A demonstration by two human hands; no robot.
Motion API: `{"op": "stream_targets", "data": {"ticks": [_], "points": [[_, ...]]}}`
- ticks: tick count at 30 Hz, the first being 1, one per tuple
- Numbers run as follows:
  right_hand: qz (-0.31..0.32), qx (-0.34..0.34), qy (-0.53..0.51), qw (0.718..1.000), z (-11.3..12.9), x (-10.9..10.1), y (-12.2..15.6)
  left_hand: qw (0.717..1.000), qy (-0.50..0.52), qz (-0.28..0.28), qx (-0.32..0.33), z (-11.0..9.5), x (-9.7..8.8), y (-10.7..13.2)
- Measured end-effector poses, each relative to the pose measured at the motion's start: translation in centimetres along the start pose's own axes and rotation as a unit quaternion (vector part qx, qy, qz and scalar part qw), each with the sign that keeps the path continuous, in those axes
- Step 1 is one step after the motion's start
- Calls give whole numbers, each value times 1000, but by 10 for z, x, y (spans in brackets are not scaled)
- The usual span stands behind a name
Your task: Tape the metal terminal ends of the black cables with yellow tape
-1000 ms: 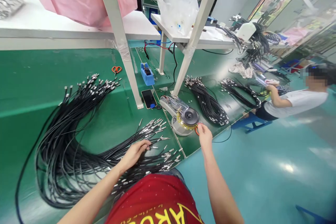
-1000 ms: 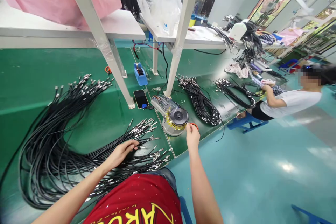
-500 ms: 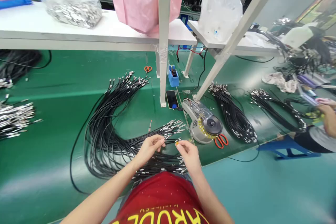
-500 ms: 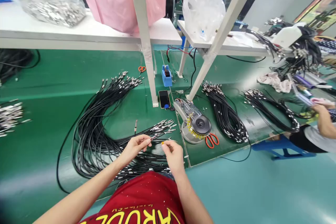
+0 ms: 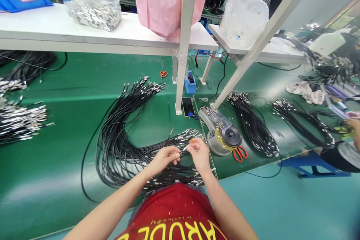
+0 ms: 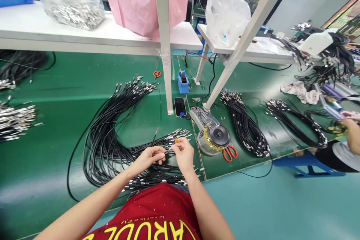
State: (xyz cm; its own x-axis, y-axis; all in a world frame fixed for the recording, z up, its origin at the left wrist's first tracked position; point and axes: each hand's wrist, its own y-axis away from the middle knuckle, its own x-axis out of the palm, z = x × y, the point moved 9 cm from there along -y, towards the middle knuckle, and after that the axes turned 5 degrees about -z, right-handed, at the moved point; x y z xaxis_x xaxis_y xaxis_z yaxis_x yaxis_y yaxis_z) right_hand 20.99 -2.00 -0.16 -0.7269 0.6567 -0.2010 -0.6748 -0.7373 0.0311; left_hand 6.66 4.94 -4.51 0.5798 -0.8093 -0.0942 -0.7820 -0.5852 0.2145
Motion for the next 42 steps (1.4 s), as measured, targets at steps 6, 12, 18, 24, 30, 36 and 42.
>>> {"op": "stream_targets", "data": {"ticks": [6,12,18,24,30,36,42], "points": [[-51,71,-57,995,-32,-15,-4,968,-236,-59,68,9,-26,-4],[-71,104,-94,988,-44,-19,-3,967,-247,-42,55,16,-31,-8],[-44,82,-71,993,-30,-10,5,980,-175,-41,87,-17,8,-15],[-81,59,-45,994,-36,-19,10,992,-119,-26,44,-8,20,-19],[-4,52,-44,998,-31,-15,10,997,-16,-75,22,-2,4,-13],[13,-7,58,998,-16,-8,27,996,30,-85,18,-13,2,-13],[40,19,46,998,-24,9,23,997,39,-69,8,-14,3,-6]]}}
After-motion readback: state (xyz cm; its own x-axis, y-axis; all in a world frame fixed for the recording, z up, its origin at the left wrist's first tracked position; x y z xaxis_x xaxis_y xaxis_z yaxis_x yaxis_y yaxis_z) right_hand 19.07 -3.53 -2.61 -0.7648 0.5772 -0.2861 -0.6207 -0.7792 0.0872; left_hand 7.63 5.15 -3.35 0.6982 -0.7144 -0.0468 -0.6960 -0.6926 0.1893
